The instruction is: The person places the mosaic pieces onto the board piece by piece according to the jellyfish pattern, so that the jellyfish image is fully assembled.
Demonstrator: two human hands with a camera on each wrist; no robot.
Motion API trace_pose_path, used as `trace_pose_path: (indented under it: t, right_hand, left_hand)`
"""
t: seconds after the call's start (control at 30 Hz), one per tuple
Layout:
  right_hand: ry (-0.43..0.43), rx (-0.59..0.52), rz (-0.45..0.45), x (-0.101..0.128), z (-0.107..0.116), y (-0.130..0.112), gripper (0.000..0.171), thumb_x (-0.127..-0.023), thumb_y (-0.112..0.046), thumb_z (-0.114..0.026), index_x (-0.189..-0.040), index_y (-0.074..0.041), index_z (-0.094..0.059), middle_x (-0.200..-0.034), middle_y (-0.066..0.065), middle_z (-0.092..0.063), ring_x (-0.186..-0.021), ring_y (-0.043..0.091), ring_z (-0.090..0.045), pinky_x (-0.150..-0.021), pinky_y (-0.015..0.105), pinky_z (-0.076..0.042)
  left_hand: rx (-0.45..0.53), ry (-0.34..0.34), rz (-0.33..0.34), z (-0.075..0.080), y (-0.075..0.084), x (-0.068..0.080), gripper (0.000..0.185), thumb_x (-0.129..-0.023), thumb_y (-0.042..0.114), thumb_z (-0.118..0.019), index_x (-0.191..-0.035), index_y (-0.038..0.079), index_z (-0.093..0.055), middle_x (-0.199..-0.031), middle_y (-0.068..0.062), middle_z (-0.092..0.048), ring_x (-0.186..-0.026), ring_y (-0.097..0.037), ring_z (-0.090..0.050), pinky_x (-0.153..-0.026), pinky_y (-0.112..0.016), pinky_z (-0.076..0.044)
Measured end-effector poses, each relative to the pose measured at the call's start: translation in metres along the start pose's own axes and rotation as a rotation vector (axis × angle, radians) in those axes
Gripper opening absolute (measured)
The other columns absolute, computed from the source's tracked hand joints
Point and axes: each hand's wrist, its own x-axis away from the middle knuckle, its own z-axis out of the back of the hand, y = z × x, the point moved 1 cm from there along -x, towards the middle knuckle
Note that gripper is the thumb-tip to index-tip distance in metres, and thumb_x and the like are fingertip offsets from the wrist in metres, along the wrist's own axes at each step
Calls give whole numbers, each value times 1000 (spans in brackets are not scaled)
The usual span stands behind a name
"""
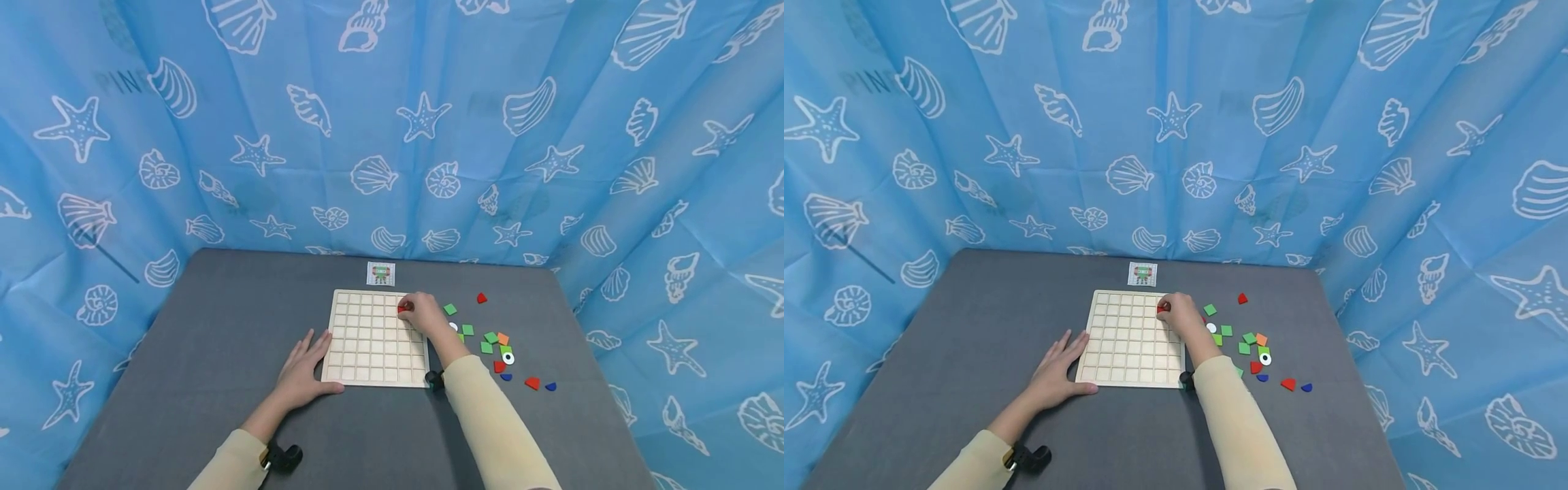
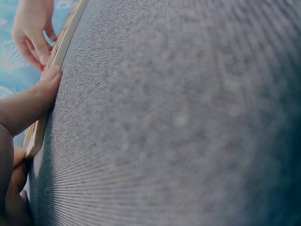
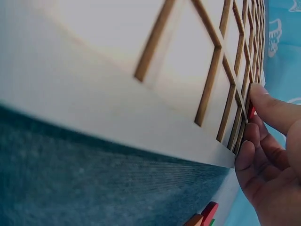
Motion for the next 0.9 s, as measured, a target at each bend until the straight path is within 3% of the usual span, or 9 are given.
trace_pose_path:
  t: [0.23,0.57,0.9]
  right_hand:
    - [12,-26,-38,1,2,2,16,-93,-19,-75,-106,-11,-77,-100,5,-72,-97,22,-66,-85,41,-57]
    - [34,-28,-18,2,0,1,22,-92,-25,-76,-109,-12,-76,-101,4,-71,-97,21,-66,-85,40,-57]
    - [75,-83,-39,18,16,-4,28,-95,-23,-72,-119,-8,-73,-106,7,-70,-98,24,-64,-82,41,-57]
  left_hand:
    - [3,0,-1,-1,0,-2,120,-69,70,-79,-162,16,-25,-168,-3,-22,-158,-34,-4,-125,-60,-10]
    - [-8,29,-20,-2,-2,-1,120,-68,71,-78,-161,15,-27,-167,-3,-25,-157,-34,-7,-125,-58,-10]
    - [11,21,-7,-2,0,0,119,-69,70,-79,-161,15,-27,-168,-3,-24,-157,-35,-7,-125,-59,-11]
